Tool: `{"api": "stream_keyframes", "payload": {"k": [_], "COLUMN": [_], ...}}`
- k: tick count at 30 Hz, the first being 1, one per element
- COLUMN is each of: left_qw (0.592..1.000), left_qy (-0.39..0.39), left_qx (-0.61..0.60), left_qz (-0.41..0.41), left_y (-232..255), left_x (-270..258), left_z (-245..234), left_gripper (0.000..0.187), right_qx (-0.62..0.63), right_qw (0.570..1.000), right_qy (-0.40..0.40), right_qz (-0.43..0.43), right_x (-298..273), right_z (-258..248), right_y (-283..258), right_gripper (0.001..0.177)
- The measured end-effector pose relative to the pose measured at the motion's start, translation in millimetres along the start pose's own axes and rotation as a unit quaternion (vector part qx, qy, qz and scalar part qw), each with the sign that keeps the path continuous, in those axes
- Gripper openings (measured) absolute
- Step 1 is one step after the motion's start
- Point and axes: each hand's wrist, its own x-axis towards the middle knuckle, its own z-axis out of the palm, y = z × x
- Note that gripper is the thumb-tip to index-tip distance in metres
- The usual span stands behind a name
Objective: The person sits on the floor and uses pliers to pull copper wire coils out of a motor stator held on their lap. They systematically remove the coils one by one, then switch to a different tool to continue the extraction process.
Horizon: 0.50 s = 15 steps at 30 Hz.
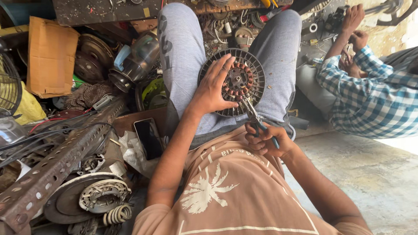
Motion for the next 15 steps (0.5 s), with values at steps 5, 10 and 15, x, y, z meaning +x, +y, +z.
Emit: {"api": "stream_keyframes", "payload": {"k": [5,10,15], "left_qw": [1.0,1.0,1.0], "left_qy": [0.009,0.013,0.019], "left_qx": [-0.002,-0.001,0.02], "left_qz": [-0.002,0.003,0.002], "left_y": [-2.3,-0.6,0.2], "left_x": [0.7,-1.5,2.0], "left_z": [3.1,0.7,-3.0], "left_gripper": [0.138,0.134,0.133], "right_qx": [-0.04,-0.192,-0.409], "right_qw": [0.999,0.951,0.844], "right_qy": [0.026,0.201,0.288], "right_qz": [-0.009,-0.135,-0.195], "right_x": [7.5,35.9,47.9], "right_z": [-8.1,-20.7,-27.4], "right_y": [6.1,37.9,46.1], "right_gripper": [0.032,0.038,0.037]}}
